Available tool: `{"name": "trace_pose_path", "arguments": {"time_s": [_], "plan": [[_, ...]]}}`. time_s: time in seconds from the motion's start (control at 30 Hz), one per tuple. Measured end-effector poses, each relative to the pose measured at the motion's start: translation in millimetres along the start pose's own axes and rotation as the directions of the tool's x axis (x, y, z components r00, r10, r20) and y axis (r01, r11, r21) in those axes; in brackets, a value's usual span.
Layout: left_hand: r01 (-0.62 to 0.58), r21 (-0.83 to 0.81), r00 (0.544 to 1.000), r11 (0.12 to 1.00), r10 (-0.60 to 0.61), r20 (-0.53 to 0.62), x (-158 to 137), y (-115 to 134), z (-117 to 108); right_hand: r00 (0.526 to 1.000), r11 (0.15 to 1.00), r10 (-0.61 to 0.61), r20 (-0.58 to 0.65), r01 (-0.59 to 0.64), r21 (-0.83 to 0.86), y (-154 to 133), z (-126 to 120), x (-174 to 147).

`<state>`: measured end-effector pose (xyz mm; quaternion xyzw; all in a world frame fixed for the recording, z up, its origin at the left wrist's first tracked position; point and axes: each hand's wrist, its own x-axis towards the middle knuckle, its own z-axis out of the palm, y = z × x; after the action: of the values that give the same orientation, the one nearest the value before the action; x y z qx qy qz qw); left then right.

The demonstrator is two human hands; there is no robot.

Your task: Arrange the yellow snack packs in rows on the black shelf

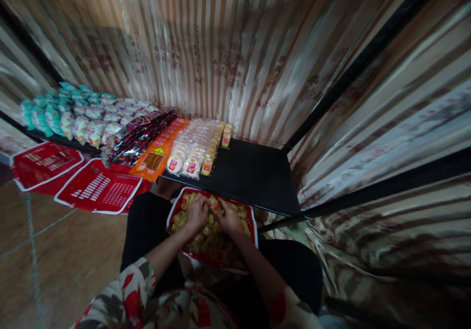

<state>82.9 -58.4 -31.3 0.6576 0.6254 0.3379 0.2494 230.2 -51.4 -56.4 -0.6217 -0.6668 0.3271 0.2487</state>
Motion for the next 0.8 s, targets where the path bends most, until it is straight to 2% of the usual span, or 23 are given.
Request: {"name": "trace_pose_path", "arguments": {"time_s": [0.17, 0.3, 0.43, 0.6, 0.8], "plan": [[-0.096, -0.083, 0.994, 0.992, 0.1, 0.044, 7.3, 14.6, -10.0, 0.994, 0.969, -0.001, 0.113, -0.026, 0.244, -2.6, -19.9, -7.3], [-0.151, -0.149, 0.988, 0.977, 0.154, 0.009, 15.4, 31.5, -8.6, 0.989, 0.927, -0.019, 0.149, -0.038, 0.374, -8.3, -36.2, -11.5], [-0.165, -0.195, 0.986, 0.967, 0.158, -0.052, 22.2, 54.5, -4.5, 0.999, 0.899, -0.024, 0.047, 0.001, 0.438, -10.4, -50.1, -7.8], [-0.105, -0.228, 0.994, 0.968, 0.095, -0.051, 26.7, 79.6, 1.2, 0.99, 0.928, 0.03, -0.138, 0.024, 0.371, -6.3, -63.2, 11.5], [-0.059, -0.155, 0.998, 0.986, 0.054, -0.037, 35.7, 86.6, 18.4, 0.97, 0.937, 0.036, -0.239, 0.05, 0.347, -3.2, -71.2, 41.6]]}}
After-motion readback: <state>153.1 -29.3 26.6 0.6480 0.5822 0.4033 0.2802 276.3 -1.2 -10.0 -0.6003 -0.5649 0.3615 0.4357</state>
